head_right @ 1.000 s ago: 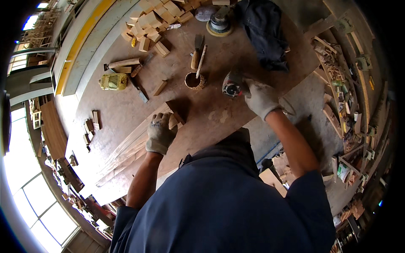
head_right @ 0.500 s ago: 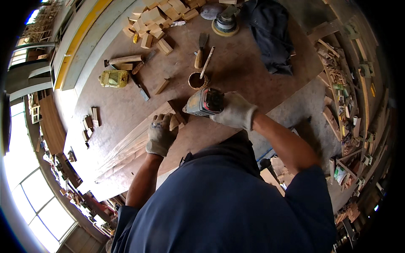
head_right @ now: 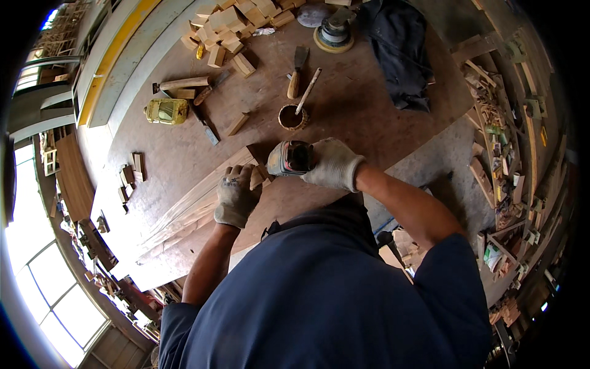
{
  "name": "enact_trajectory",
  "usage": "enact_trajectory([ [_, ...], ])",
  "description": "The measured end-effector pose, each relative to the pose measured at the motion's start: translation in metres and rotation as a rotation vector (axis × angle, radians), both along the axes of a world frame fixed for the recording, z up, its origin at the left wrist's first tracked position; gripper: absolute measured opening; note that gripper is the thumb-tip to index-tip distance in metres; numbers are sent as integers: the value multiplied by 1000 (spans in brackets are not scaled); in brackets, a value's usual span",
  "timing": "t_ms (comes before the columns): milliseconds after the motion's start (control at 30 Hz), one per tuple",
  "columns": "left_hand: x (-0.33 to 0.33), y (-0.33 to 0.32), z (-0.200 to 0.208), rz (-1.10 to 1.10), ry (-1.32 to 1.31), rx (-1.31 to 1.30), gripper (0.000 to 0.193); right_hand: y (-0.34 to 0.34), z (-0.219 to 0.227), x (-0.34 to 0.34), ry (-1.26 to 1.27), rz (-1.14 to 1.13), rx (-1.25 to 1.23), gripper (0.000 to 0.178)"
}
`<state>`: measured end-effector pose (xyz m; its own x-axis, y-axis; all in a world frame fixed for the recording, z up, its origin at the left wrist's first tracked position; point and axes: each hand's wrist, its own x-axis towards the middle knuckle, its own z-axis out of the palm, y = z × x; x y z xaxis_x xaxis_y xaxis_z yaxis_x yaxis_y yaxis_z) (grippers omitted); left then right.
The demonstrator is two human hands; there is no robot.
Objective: The person applies glue to small wooden blocks using a brush and attaches them to a long wooden plank using a nail gun. The person repeatedly picks up blocks, applies adhesive, and fastens them to the plank in a workshop setting.
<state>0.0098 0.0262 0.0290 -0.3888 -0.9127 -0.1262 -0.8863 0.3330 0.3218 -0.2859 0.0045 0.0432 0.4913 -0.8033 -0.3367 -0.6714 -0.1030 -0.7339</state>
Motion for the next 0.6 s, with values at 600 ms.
enact_trajectory([
  [600,-3,2,-2,17,-2,-9,40,-1,6,6,19,1,24,19],
])
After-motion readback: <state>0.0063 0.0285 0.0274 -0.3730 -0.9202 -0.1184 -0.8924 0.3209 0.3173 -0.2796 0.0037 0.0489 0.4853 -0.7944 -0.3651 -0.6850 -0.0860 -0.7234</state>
